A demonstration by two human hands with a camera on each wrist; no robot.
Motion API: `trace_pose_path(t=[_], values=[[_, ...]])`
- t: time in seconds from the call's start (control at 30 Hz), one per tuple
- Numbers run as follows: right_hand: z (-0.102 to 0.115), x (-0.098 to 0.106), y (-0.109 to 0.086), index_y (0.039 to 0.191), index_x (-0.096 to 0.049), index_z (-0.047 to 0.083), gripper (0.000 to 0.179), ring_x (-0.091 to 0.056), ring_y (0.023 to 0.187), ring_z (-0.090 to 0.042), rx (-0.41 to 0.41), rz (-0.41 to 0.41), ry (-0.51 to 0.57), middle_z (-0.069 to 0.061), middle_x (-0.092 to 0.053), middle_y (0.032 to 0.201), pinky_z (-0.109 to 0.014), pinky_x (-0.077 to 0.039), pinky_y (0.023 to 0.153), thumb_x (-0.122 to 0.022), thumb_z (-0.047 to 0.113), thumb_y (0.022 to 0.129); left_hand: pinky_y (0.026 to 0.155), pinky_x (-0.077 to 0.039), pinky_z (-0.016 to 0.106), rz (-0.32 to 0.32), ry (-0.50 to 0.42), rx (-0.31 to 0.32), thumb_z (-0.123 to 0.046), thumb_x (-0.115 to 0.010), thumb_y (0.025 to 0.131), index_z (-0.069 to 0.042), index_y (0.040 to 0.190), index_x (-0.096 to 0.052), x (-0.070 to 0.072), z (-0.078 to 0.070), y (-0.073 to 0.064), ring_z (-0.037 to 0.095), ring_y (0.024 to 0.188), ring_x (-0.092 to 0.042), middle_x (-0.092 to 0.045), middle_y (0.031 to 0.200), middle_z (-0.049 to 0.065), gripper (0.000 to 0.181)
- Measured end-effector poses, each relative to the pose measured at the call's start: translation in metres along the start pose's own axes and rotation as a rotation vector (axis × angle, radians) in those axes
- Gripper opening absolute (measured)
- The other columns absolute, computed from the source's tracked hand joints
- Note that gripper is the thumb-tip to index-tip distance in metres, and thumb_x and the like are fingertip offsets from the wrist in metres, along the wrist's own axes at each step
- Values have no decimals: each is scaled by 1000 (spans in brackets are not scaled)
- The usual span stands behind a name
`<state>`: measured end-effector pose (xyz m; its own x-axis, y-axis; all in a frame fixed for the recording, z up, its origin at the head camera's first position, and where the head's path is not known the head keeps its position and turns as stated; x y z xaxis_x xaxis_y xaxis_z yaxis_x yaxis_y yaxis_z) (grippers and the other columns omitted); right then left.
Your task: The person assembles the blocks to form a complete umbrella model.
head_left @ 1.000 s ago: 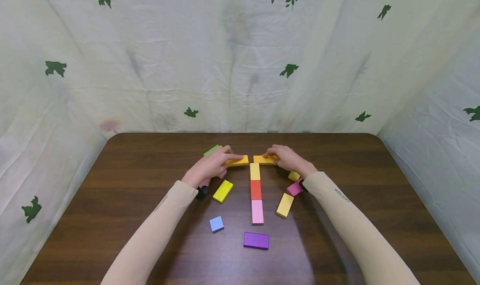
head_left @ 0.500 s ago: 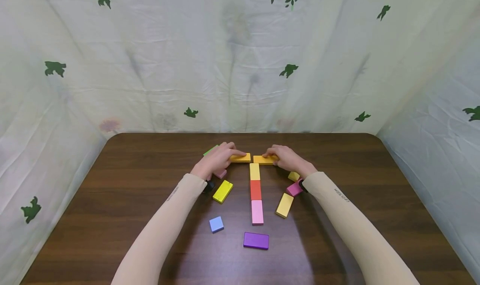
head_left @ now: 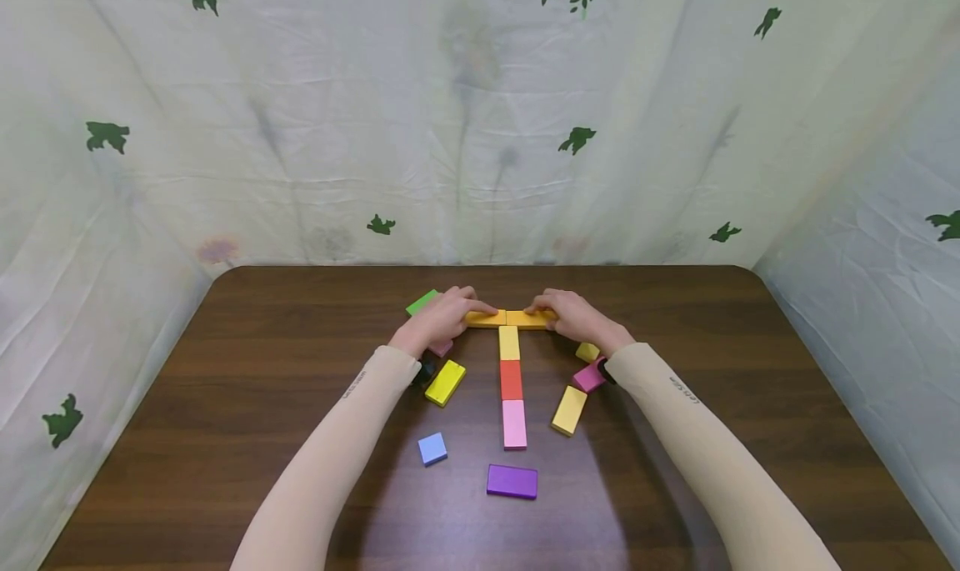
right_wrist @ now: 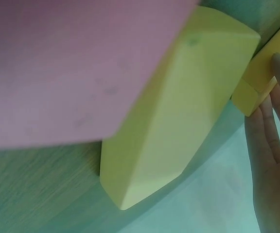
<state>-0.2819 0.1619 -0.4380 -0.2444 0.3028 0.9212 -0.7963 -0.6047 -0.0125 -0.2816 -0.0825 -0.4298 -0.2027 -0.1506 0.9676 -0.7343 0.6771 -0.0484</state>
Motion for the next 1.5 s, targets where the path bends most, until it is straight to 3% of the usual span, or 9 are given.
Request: trace_pose_path(t=[0.83, 1.5], values=[[-1, 1, -1, 119, -66, 6, 35, -56, 102, -25, 4, 25, -9, -9, -62, 109, -41, -43, 95, -61, -6, 87, 90, -43, 35, -7, -40, -4, 16, -51, 83, -20, 131, -62, -6, 1, -1, 24, 103, -51, -57, 115, 6, 60], [1, 1, -2, 117, -67, 5, 37, -56, 102, -26, 44, -3, -15, -9, -62, 108, -42, -43, 95, -61, -10, 84, 94, -43, 36, 6, -32, 8, 13, -52, 85, -20, 132, -61, -6, 0, -4, 24, 108, -51, -56, 118, 6, 59]])
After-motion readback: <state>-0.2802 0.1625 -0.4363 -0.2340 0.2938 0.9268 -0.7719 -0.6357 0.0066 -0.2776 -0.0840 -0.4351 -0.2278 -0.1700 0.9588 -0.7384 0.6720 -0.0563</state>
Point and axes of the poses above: each hand's wrist, its own y-axis towards the middle knuckle, its own x-axis out of the back of the hand, z = x × y, the point moved 1 cm from there along y, towards the middle knuckle
